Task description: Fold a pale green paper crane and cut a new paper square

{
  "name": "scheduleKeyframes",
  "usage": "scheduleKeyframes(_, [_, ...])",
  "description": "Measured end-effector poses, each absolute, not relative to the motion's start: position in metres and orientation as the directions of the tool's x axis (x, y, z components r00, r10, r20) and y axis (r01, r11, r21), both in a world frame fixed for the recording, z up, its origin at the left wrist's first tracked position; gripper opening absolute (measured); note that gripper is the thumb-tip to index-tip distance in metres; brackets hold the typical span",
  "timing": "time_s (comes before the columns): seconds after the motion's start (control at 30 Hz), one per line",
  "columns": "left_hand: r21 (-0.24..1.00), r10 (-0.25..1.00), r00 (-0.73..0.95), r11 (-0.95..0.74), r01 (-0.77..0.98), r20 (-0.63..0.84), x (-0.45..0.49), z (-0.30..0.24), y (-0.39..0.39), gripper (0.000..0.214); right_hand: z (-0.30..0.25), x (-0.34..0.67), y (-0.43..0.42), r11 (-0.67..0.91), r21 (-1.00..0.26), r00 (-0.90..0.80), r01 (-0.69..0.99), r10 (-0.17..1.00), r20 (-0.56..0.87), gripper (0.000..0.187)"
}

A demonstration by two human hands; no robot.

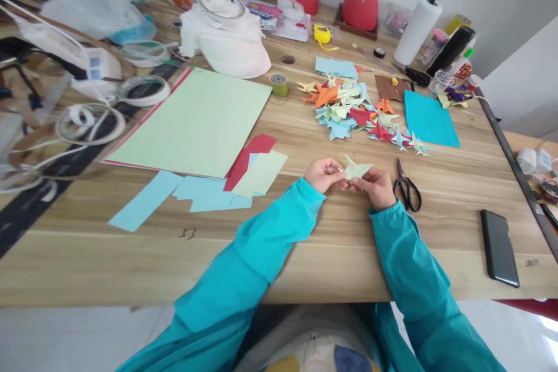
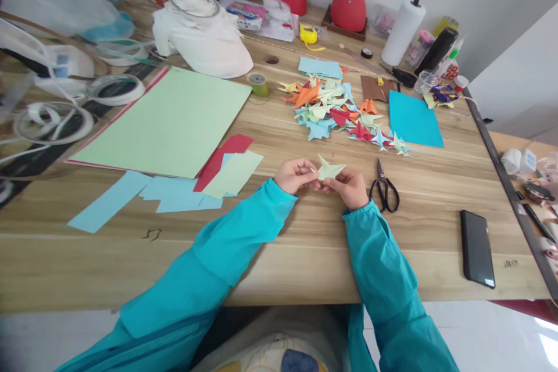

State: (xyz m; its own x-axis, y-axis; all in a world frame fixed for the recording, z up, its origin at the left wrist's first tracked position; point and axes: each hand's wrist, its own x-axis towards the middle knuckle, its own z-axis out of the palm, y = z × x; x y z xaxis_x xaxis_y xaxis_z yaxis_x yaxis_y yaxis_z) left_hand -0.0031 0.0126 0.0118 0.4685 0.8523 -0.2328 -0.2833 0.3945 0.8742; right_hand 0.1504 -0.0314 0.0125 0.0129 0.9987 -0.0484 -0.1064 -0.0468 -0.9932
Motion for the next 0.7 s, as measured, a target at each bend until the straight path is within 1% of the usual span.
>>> scheduleKeyframes(0.1, [0.868,0.856,0.468,0.391,-0.307,-0.22,-0.003,0.0094,0.0126,0.049,0.0113,0.1506,-0.0313,-0.036,-0.992,0.019,-0.12,0.999,-0.039,0.02])
scheduleKeyframes(0.17, [0.888,0.866,0.462,0.354,-0.292,-0.194,-0.0023,0.0083,0.012,0.051,0.0116,0.1502,-0.0314,-0.034,-0.991,0.022,-0.129,0.999,-0.037,0.019])
scheduleKeyframes(0.27, [0.925,0.883,0.444,0.285,-0.251,-0.151,-0.0006,0.0078,0.0108,0.051,0.0135,0.1491,-0.0317,-0.042,-0.992,0.009,-0.118,0.999,-0.043,0.02])
scheduleKeyframes(0.37, [0.931,0.888,0.435,0.273,-0.243,-0.147,0.0001,0.0091,0.0101,0.049,0.0158,0.148,-0.0322,-0.05,-0.994,-0.004,-0.1,0.999,-0.049,0.022])
scheduleKeyframes(0.5, [0.905,0.859,0.479,0.337,-0.261,-0.182,-0.0016,0.0118,0.0104,0.05,0.0164,0.1473,-0.0329,-0.064,-0.99,-0.013,-0.123,0.998,-0.063,0.023])
scheduleKeyframes(0.7, [0.803,0.776,0.566,0.512,-0.306,-0.279,-0.0052,0.0119,0.0126,0.049,0.015,0.1478,-0.0329,-0.117,-0.971,0.002,-0.21,0.993,-0.121,0.021])
